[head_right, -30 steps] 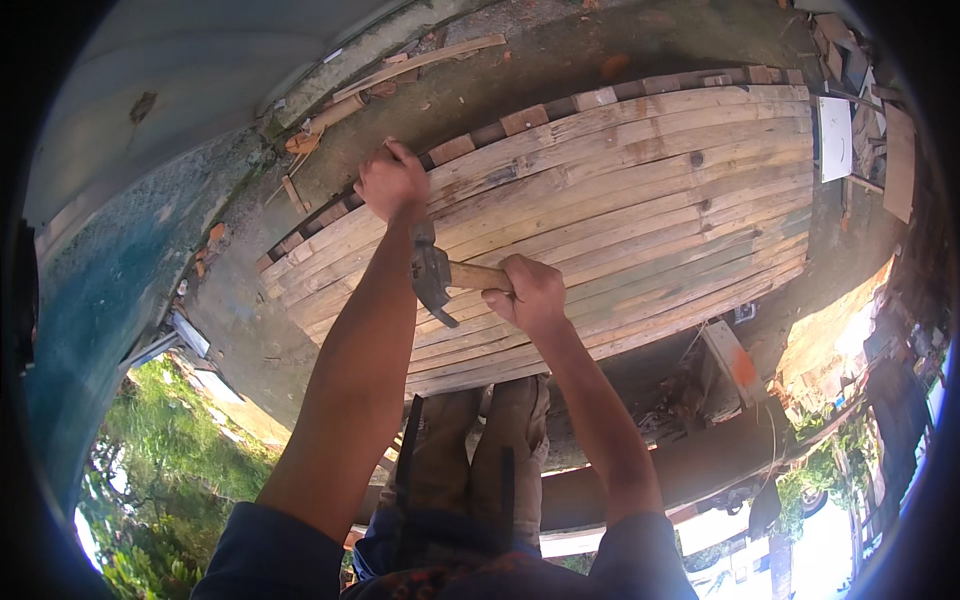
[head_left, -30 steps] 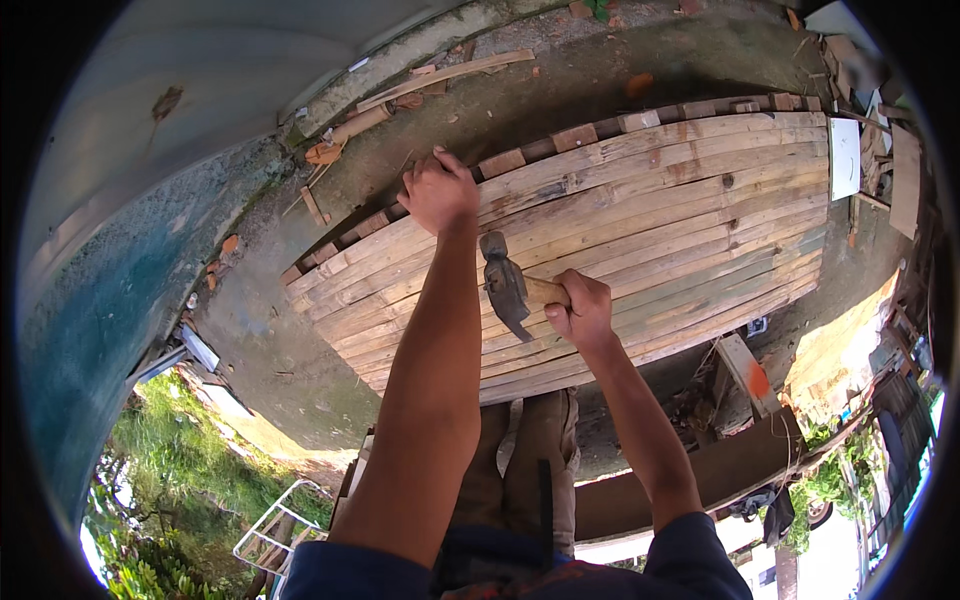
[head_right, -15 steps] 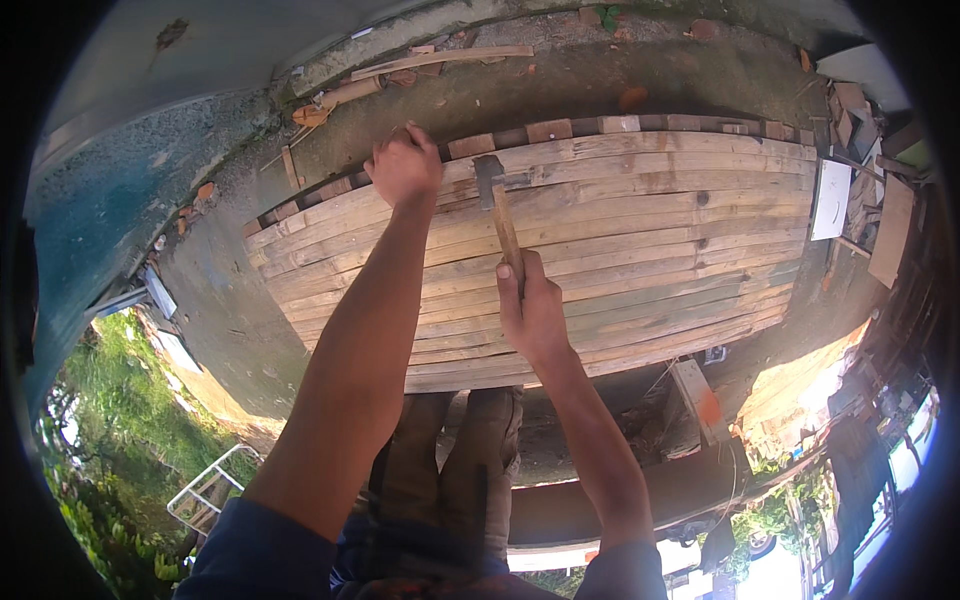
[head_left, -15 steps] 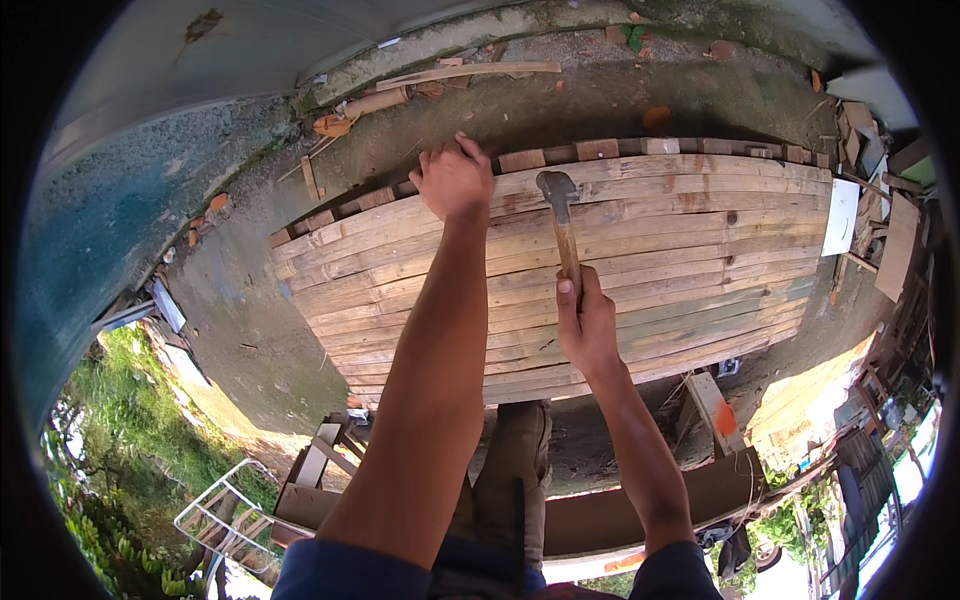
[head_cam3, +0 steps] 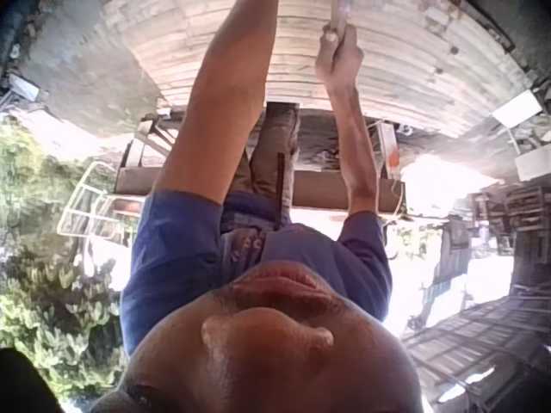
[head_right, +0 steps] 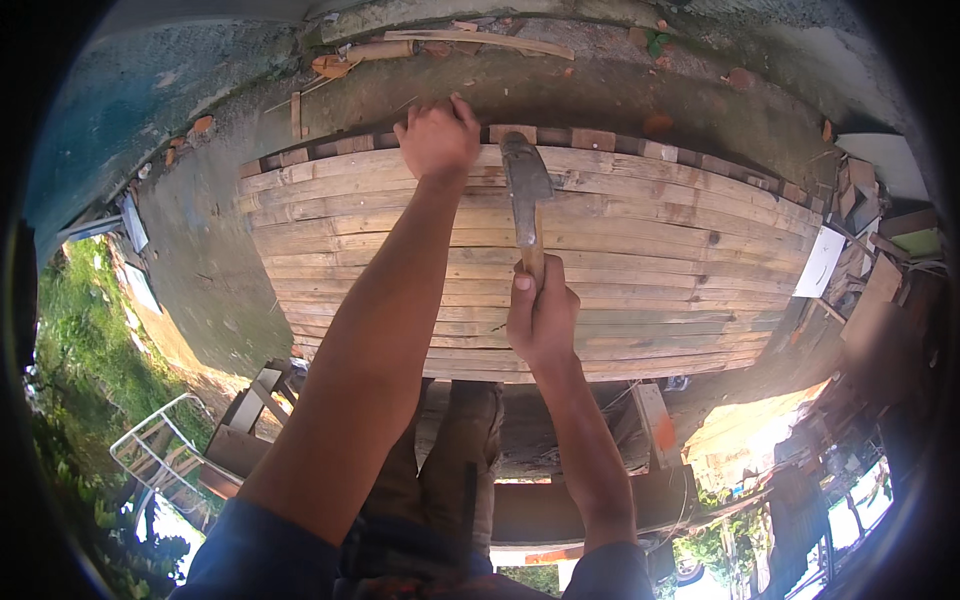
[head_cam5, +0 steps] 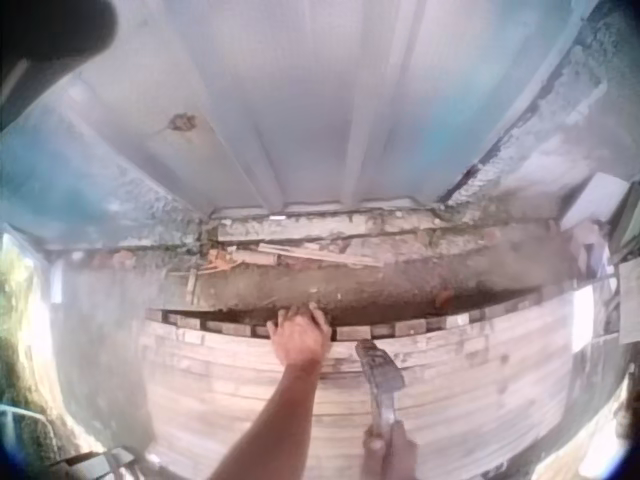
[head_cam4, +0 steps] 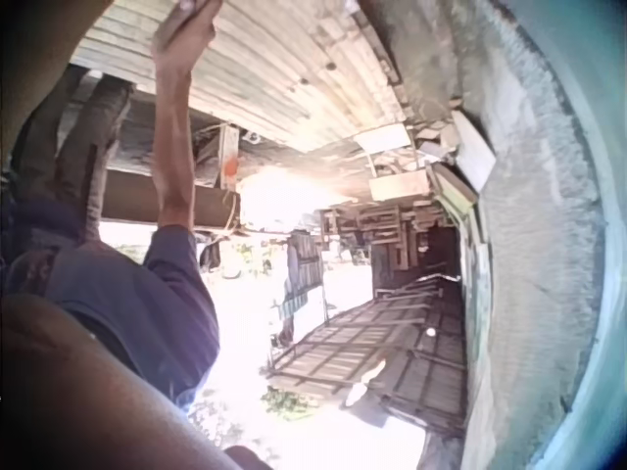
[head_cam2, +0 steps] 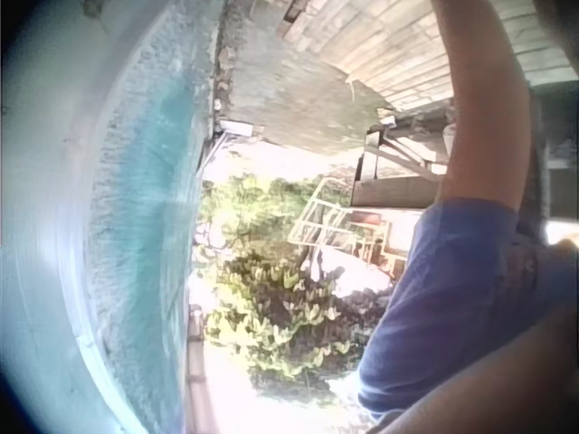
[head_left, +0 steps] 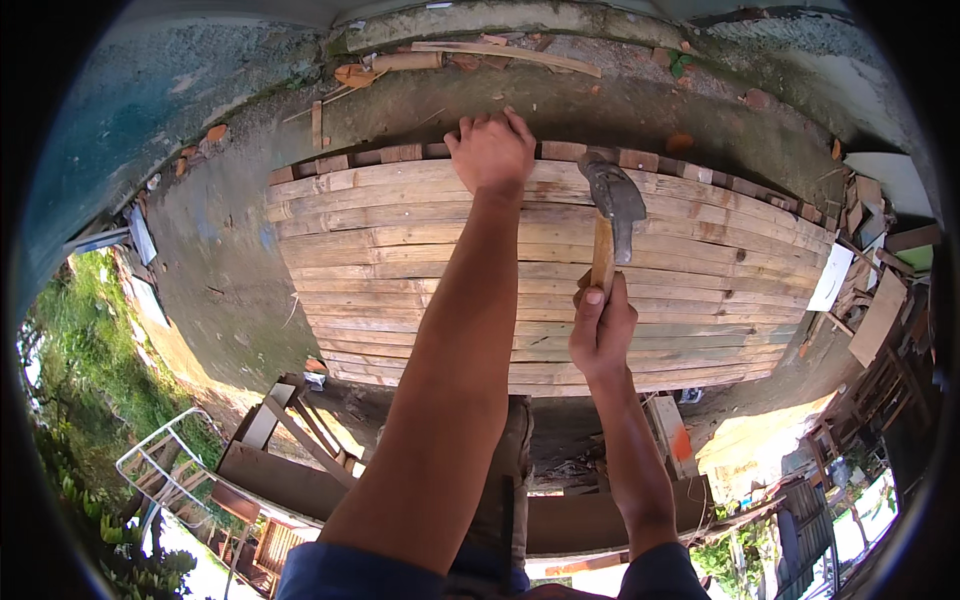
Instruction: The person repeatedly hammers nails into a wooden pallet using a hammer. They pick up nails from a nearby surface and drive them into the wood, working across different sections of the pallet.
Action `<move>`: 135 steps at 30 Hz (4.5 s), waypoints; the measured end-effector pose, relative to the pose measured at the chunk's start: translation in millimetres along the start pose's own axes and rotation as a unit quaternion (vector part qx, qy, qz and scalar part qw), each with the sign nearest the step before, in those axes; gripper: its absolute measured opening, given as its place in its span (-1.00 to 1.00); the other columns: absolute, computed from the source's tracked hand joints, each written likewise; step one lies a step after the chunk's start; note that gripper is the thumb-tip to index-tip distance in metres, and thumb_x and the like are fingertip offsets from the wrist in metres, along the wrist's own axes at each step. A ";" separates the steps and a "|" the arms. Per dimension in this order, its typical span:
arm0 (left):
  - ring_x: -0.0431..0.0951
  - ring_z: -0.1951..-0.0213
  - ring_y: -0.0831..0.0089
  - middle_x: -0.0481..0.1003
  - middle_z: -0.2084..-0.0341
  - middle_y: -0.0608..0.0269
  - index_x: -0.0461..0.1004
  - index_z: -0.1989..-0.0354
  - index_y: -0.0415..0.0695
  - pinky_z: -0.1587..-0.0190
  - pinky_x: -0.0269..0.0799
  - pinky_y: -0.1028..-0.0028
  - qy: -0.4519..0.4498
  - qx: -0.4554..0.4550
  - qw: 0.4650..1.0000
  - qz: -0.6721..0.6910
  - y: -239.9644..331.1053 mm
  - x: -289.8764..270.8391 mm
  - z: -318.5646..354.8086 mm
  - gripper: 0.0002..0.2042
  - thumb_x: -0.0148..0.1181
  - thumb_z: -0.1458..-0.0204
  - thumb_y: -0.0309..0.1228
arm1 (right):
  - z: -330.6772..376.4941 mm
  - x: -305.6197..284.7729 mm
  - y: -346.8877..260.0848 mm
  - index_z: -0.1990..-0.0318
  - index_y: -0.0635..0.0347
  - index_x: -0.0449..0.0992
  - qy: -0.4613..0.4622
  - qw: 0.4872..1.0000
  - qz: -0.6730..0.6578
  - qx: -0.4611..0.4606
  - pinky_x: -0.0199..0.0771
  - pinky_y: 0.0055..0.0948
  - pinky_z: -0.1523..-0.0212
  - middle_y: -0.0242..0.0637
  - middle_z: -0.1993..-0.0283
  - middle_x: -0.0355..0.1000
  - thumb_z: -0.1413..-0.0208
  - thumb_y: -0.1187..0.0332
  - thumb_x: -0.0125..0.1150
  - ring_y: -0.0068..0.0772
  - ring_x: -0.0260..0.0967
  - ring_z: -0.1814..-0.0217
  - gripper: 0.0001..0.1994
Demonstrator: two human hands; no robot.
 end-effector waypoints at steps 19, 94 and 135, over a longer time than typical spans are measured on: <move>0.58 0.18 0.21 0.64 0.38 0.17 0.66 0.49 -0.12 0.03 0.31 0.14 0.011 0.008 1.000 0.015 -1.0 -0.1 -0.9 -0.61 -0.05 -0.23 -0.24 | -3.2 0.7 1.4 0.28 0.23 0.31 0.018 0.999 0.006 -0.030 0.24 -0.48 0.55 -0.38 0.58 0.27 -0.48 0.09 -0.13 -0.62 0.21 0.60 -0.62; 0.66 0.24 -0.10 0.64 0.39 -0.14 0.71 0.30 -0.10 0.10 0.53 0.03 -0.018 -0.031 0.999 -0.032 -2.2 5.2 -2.7 -0.58 -0.01 -0.17 -0.07 | -157.7 -8.6 59.3 0.24 0.28 0.45 0.130 0.968 -0.211 0.029 0.52 -0.47 0.45 -0.32 0.59 0.48 -0.37 0.16 0.16 -0.53 0.54 0.52 -0.68; 0.57 0.20 0.08 0.61 0.32 0.16 0.62 0.42 -0.15 0.08 0.43 0.12 0.019 0.034 0.999 -0.032 6.7 -1.0 1.7 -0.68 0.00 -0.18 -0.24 | -29.8 -24.1 75.5 0.42 0.14 0.51 -0.064 0.990 0.127 -0.011 0.52 -0.11 0.50 -0.15 0.54 0.48 -0.04 0.27 0.35 0.00 0.49 0.52 -0.82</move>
Point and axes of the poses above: each hand's wrist, its own z-axis away from the middle knuckle, its own x-axis out of the palm, y = z × x, the point moved 8 cm from there along -z, towards the middle knuckle
